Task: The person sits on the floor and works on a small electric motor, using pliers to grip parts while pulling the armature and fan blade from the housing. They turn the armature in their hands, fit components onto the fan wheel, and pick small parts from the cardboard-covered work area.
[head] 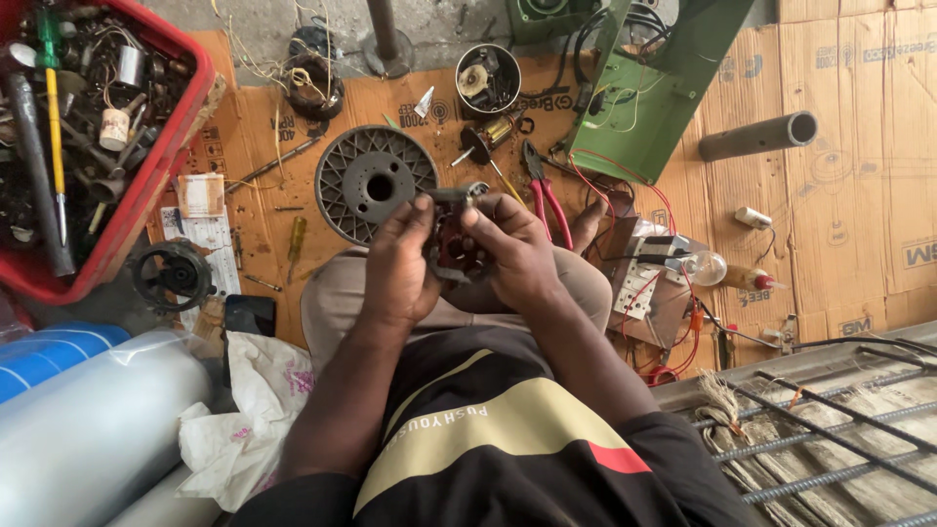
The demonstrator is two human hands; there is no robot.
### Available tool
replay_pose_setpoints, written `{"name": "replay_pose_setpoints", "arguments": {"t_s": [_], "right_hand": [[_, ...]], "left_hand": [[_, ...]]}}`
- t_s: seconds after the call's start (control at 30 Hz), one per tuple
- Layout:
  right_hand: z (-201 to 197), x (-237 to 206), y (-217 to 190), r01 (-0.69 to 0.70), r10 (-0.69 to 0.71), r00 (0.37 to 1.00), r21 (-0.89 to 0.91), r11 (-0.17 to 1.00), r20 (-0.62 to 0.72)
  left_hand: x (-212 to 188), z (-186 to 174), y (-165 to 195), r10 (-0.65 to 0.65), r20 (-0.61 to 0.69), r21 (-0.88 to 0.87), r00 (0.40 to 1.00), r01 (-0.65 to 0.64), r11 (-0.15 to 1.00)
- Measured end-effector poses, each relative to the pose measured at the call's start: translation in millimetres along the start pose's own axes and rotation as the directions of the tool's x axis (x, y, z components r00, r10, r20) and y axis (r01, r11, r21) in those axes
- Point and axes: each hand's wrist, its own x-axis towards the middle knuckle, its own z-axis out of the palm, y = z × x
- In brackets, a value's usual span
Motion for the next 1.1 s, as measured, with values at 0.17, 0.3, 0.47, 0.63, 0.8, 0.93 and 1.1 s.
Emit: {"name": "replay_pose_setpoints", "arguments": {"t_s": [0.17,0.3,0.47,0.63,0.8,0.93,1.1], "right_hand": [[0.5,-2.1,-2.6,0.04,-0.04,0.999,-0.023,0.999,0.009],[-1.2,1.3,-0.8,0.045,-0.047,0.999,-0.244,0.969,-0.002],[-8.8,4.1,-4.2,-0.005,0.021,0.997,-0.216,0.976,0.072],[-10.1,4.3,-6.9,-0.021,0.044,0.99,-0.167,0.986,0.136],[-4.7,1.4,-10.7,0.036,0.016,0.986,-0.305,0.952,0.167],[1.9,-0.9,-11.8,0.049,-0.023,0.997,-0.368,0.929,0.075],[3.3,-1.0,-10.5,0.016,0.028,0.991,-0.327,0.945,0.128]], "left_hand": [[-0.8,1.6,2.2,0.056,-0.031,0.057,0.998,-0.054,0.997],[-1.8,2.4,-1.0,0.145,0.006,0.079,0.989,-0.145,0.986],[-2.4,3.3,2.7,0.086,-0.03,0.07,0.996,-0.084,0.994],[-5.6,6.3,7.7,0.107,-0.014,0.082,0.994,-0.105,0.991],[-8.7,3.5,8.8,0.105,0.033,0.106,0.994,-0.108,0.989],[-8.1,2.7,3.3,0.211,0.025,0.14,0.977,-0.213,0.967],[-11.0,4.2,3.4,0.224,0.01,0.23,0.975,-0.22,0.948]]}}
